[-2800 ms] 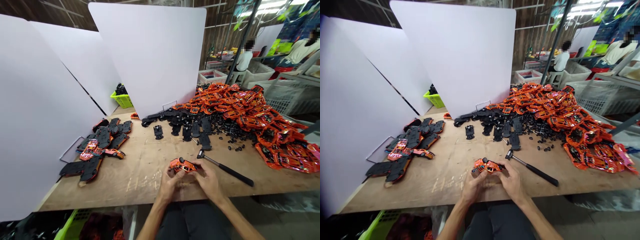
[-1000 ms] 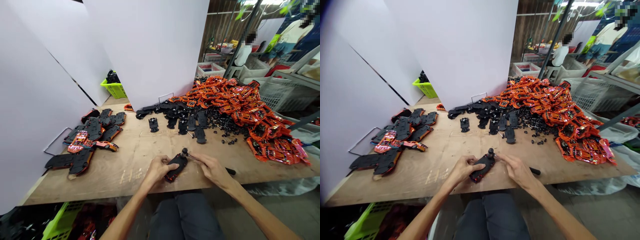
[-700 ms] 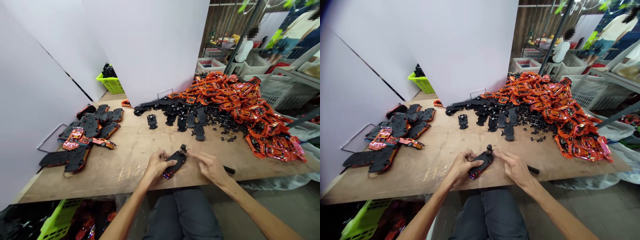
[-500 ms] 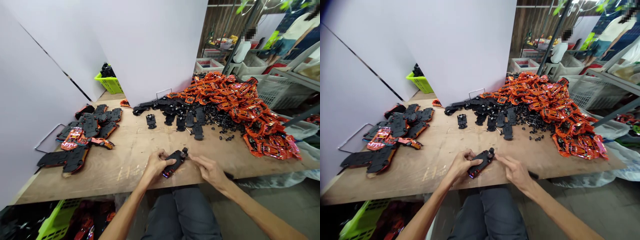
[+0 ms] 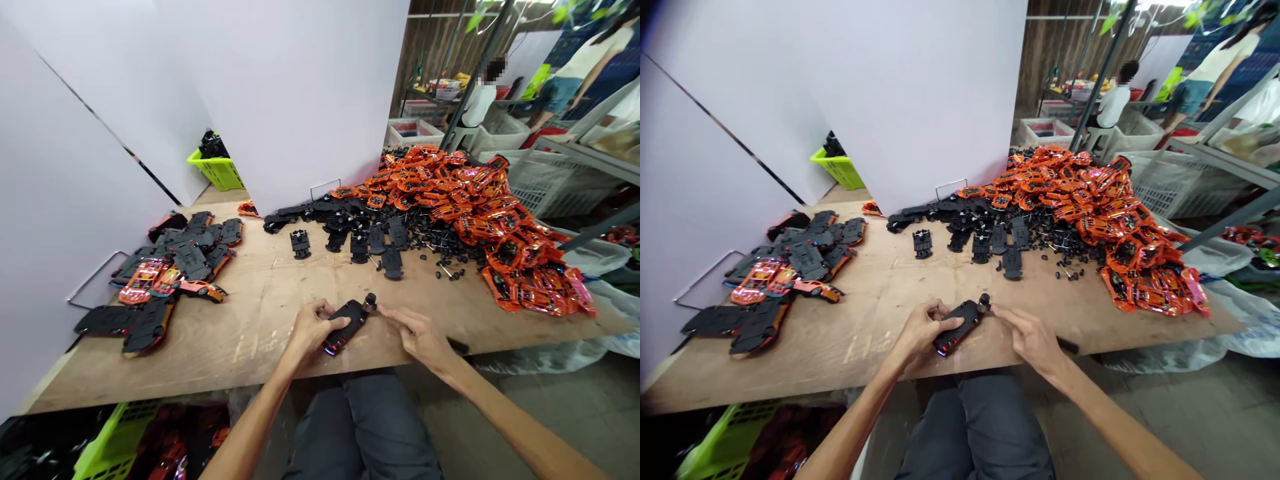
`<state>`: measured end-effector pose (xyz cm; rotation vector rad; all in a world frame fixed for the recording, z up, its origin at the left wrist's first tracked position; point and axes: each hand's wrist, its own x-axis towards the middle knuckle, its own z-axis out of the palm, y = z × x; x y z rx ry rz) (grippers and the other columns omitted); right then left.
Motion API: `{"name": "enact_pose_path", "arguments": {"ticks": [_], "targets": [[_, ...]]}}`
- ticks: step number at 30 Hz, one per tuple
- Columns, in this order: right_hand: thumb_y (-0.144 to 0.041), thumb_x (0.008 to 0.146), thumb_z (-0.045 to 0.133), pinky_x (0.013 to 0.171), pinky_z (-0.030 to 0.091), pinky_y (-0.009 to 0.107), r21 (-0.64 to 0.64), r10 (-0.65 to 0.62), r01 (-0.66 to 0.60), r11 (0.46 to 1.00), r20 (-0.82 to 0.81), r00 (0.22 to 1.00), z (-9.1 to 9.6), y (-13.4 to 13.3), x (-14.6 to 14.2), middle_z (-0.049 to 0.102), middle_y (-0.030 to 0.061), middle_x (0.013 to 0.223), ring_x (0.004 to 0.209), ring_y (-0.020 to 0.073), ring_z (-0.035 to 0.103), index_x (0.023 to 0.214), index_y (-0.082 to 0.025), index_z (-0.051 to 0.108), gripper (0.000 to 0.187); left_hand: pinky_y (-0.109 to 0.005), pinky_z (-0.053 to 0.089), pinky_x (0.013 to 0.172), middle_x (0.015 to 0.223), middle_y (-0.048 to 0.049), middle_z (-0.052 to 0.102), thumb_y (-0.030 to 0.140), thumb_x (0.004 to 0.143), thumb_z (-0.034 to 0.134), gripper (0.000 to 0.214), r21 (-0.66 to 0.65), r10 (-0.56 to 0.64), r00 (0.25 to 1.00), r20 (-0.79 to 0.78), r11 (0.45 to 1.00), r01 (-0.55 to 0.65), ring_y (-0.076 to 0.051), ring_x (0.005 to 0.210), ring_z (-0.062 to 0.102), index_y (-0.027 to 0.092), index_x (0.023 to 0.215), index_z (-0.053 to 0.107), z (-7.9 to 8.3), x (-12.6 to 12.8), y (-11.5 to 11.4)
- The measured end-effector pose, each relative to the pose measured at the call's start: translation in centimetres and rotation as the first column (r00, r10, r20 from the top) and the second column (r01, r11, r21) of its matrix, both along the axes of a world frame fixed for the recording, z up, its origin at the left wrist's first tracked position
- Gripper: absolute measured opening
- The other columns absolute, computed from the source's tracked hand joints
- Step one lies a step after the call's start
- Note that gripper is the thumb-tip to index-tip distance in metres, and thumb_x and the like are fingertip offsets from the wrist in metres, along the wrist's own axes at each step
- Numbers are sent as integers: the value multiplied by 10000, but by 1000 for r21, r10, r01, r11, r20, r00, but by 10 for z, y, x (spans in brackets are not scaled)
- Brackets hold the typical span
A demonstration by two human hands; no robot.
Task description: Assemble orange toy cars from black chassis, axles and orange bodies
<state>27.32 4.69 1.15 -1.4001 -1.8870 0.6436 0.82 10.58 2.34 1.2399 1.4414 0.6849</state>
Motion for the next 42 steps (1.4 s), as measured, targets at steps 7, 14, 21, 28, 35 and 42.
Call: {"name": "enact_pose_path", "arguments": {"ticks": [7, 14, 21, 28, 35, 42], "targets": [[-323, 976, 572, 992, 578, 521, 3, -174, 175, 985, 90, 981, 5, 13, 23, 739, 110, 1165, 1104, 309, 704, 1198, -272, 771, 302, -281, 505, 664, 854, -50, 755, 483, 671, 851, 547, -44, -44, 970, 240, 997, 56, -203, 776, 682, 146, 1087, 737, 11, -6, -12], [-454, 914, 728, 1016, 584, 388, -141, -109, 50, 989, -449, 887, 0, 0, -57, 689, 91, 1253, 1151, 254, 694, 1301, -264, 552, 465, -391, 525, 1038, 1218, -114, 749, 495, 690, 888, 615, -35, 157, 780, 606, 985, -171, -278, 1201, 672, 188, 1181, 682, -1, 17, -29], [-402, 876, 768, 1020, 565, 418, -63, -49, 32, 997, -294, 955, -13, 7, -43, 719, 85, 1178, 1125, 283, 686, 1128, -256, 696, 300, -387, 534, 1012, 1109, -93, 785, 356, 799, 830, 327, 281, -225, 954, 199, 945, 164, -255, 1062, 707, 200, 1079, 769, 5, -12, -21], [-403, 764, 854, 949, 579, 417, -164, -204, 169, 972, -233, 951, -29, 12, -26, 779, 42, 1053, 1008, 281, 735, 1073, -254, 730, 365, -331, 552, 904, 1080, -56, 817, 371, 812, 814, 308, 246, -189, 978, 85, 955, 163, -245, 970, 740, 245, 1093, 789, -18, -8, -23], [-293, 837, 781, 824, 588, 334, -66, -170, 159, 985, -221, 960, -21, 8, -35, 790, 32, 996, 914, 250, 742, 1032, -255, 733, 204, -293, 524, 783, 944, -32, 814, 384, 834, 786, 236, 277, -137, 990, 8, 952, 130, -224, 847, 720, 240, 1021, 778, -28, -5, -28], [-330, 840, 798, 866, 594, 345, -51, -134, 126, 991, -244, 960, -18, 6, -38, 778, 44, 1030, 943, 252, 735, 1053, -247, 720, 242, -283, 525, 788, 890, -24, 792, 311, 753, 820, 192, 219, -79, 988, 132, 974, 49, -216, 850, 705, 212, 902, 752, -19, -5, -26]]}}
